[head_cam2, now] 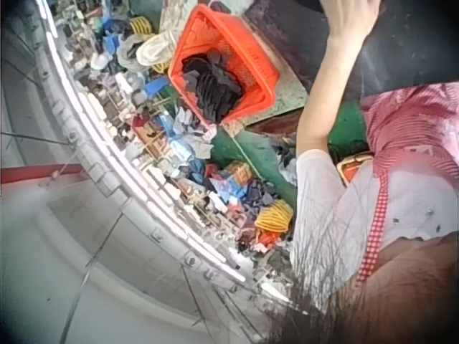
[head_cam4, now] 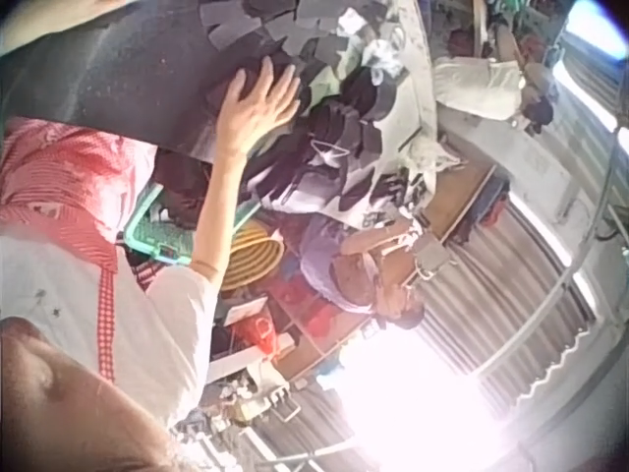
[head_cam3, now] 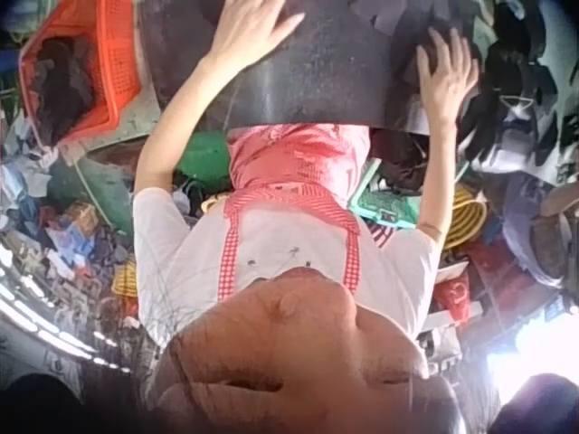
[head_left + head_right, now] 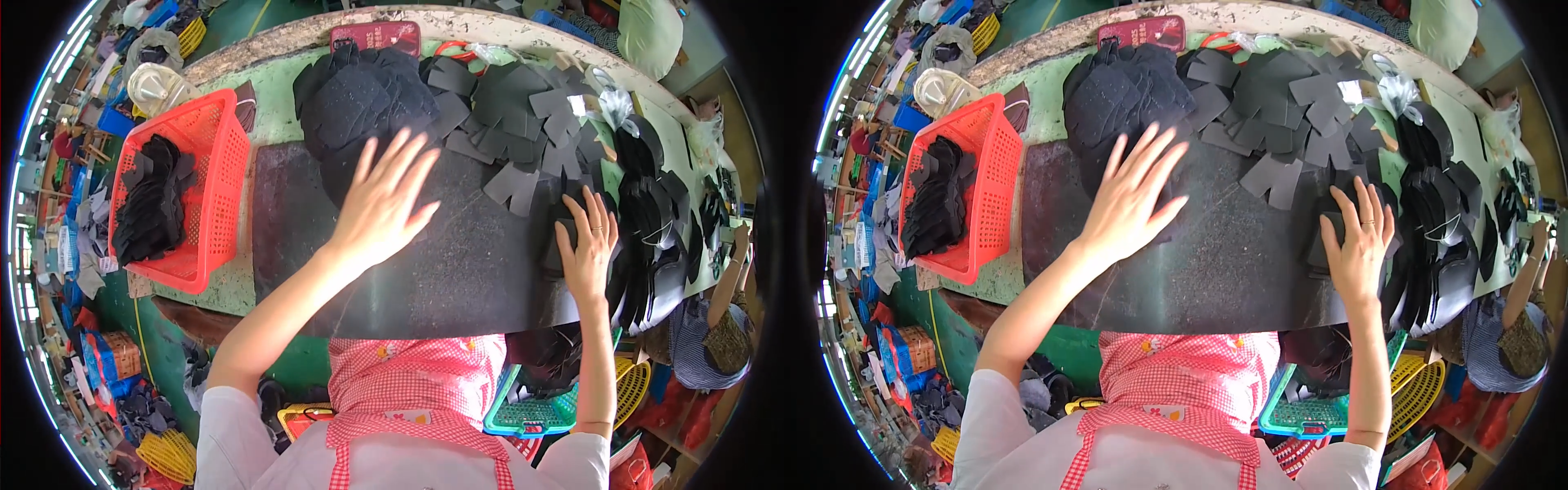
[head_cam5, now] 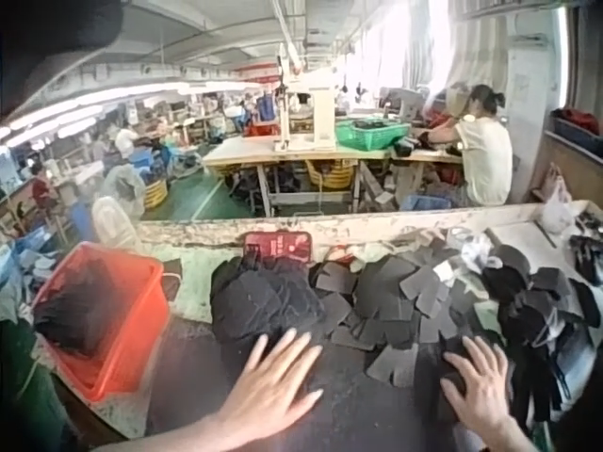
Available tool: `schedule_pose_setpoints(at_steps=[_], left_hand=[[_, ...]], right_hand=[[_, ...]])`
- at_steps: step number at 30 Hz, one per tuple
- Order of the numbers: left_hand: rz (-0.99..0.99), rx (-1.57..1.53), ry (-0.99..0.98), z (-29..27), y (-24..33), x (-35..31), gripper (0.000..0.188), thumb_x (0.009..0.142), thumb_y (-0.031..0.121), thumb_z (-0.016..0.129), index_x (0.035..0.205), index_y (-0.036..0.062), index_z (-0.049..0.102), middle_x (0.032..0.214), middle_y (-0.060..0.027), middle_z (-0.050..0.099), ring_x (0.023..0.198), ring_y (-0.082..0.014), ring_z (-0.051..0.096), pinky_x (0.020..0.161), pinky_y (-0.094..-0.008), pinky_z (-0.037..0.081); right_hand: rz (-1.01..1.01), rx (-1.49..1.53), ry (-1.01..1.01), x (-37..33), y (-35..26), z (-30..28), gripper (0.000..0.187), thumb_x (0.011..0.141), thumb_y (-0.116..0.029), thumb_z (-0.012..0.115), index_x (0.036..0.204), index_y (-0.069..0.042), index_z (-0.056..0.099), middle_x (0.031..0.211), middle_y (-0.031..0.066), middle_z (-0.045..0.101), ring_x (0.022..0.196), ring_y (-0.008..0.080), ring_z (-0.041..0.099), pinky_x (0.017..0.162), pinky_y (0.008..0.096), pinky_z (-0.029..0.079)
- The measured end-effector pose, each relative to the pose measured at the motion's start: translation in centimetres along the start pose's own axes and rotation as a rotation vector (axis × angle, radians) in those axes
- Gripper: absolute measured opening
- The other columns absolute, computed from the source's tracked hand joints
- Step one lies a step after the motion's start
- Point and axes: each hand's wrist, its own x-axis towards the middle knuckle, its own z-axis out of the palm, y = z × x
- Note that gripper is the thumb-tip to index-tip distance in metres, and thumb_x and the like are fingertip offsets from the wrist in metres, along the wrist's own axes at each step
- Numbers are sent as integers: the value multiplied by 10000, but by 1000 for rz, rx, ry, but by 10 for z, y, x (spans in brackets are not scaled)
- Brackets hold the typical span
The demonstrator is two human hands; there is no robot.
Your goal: Sorting and inspecting black fabric shoe upper components at a manufacturing workbench.
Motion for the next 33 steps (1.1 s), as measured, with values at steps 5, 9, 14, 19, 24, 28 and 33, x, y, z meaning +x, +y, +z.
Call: schedule_pose_setpoints(at_steps=[5, 9, 14, 19, 24, 28, 33], left_hand=[[19, -35, -156, -11, -13, -35, 817, 876, 453, 704, 1518, 44, 406, 1607, -180, 332, 1525, -338, 256, 1248, -563, 138], [71, -121, -187, -25, -9, -35, 905, 830, 502, 710, 1534, 37, 384, 1612, -171, 331, 1527, -360, 247, 1244, -576, 122], [108, -101, -207, -12, -19, -66, 682, 879, 388, 715, 1474, 128, 508, 1601, -134, 369, 1500, -354, 311, 1224, -602, 175], [45, -201, -180, -11, -5, -51, 634, 891, 295, 714, 1468, 126, 513, 1602, -105, 375, 1511, -313, 298, 1231, -587, 174], [55, -83, -63, 12, -10, -46, 451, 921, 208, 677, 1356, 107, 613, 1543, -74, 468, 1487, -267, 355, 1221, -577, 223], [-150, -427, 111, 12, -10, -35, 323, 990, 138, 599, 1298, 47, 635, 1361, -111, 632, 1323, -296, 560, 1192, -538, 309], [-518, -1305, 614, -5, -15, -15, 339, 1089, 174, 462, 1358, 2, 574, 1365, -147, 625, 1252, -213, 590, 1111, -348, 415]], right_hand=[[54, 209, 149, 62, 20, -1, 428, 918, -258, 714, 1297, -87, 614, 1368, 121, 587, 1254, 313, 541, 1083, 454, 350], [77, 63, 384, 130, 18, 38, 388, 885, -235, 748, 1226, -87, 637, 1320, 90, 611, 1218, 310, 554, 1046, 457, 379], [-133, 88, 379, 139, -19, 28, 337, 824, -126, 784, 1137, -117, 660, 1272, 59, 636, 1204, 300, 566, 1020, 439, 409], [102, 1055, 293, 130, -12, 17, 490, 909, 23, 707, 1369, -61, 559, 1200, 85, 646, 1074, 137, 635, 860, 277, 562], [67, 1096, -20, 98, -61, -7, 318, 974, -55, 663, 1281, -53, 583, 1121, 27, 645, 997, 97, 607, 850, 229, 511], [230, 1424, -179, 77, -103, -11, 209, 1018, -153, 617, 1199, -51, 629, 1077, 1, 659, 1012, 90, 595, 912, 248, 469], [48, 1270, -422, 58, -152, 23, 196, 989, -169, 645, 1114, -18, 659, 974, 86, 700, 903, 102, 625, 830, 275, 500]])
